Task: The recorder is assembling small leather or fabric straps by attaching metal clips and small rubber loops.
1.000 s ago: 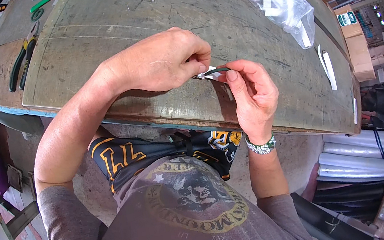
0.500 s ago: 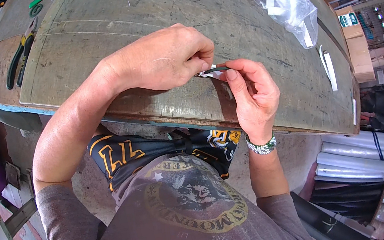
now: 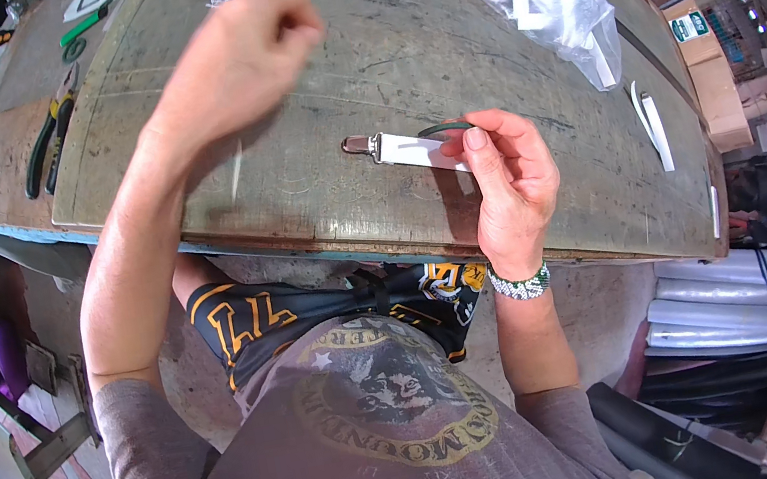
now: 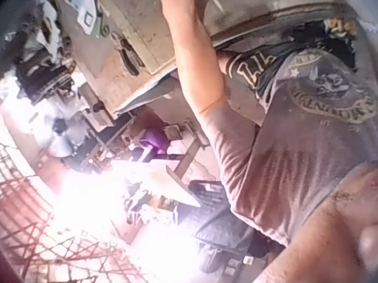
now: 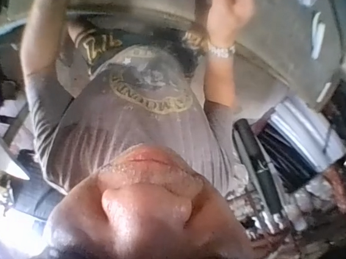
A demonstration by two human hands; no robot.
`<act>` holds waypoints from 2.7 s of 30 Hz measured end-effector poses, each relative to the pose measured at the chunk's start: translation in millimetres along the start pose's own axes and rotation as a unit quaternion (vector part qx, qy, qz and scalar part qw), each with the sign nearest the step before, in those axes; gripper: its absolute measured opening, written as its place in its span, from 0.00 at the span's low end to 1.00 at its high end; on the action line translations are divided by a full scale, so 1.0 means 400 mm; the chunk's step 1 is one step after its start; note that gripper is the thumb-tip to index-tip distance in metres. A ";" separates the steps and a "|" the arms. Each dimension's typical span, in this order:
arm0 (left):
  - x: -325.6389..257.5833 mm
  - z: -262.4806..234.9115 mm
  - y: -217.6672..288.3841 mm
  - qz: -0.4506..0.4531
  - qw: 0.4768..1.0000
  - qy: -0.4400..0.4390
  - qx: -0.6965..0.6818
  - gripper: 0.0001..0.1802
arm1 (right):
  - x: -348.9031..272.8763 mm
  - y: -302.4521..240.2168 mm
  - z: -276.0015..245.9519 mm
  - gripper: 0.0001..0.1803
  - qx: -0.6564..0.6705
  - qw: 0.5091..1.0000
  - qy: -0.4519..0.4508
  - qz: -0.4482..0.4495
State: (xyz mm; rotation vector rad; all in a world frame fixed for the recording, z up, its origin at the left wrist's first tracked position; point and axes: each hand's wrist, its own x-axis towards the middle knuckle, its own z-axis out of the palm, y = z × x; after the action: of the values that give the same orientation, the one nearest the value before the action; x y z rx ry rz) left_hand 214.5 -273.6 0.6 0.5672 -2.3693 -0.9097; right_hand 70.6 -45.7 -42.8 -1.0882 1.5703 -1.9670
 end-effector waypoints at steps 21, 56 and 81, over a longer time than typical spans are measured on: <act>0.052 0.108 0.244 0.150 0.956 -0.242 0.075 0.11 | 0.015 -0.090 -0.589 0.09 -0.099 0.884 0.419 -0.184; 0.555 0.612 0.379 0.303 0.818 -0.225 0.435 0.10 | -0.039 -0.028 -0.785 0.08 -0.035 0.812 0.565 -0.143; 0.342 0.003 0.363 0.057 0.762 -0.517 -0.385 0.14 | -0.053 -0.001 -0.852 0.10 -0.110 0.842 0.515 -0.118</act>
State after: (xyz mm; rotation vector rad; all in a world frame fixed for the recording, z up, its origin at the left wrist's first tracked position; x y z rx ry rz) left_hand 81.0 -248.7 147.0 -0.5831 -2.4024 -2.3973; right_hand -178.6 185.8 -72.2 -0.2015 2.2792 -2.8335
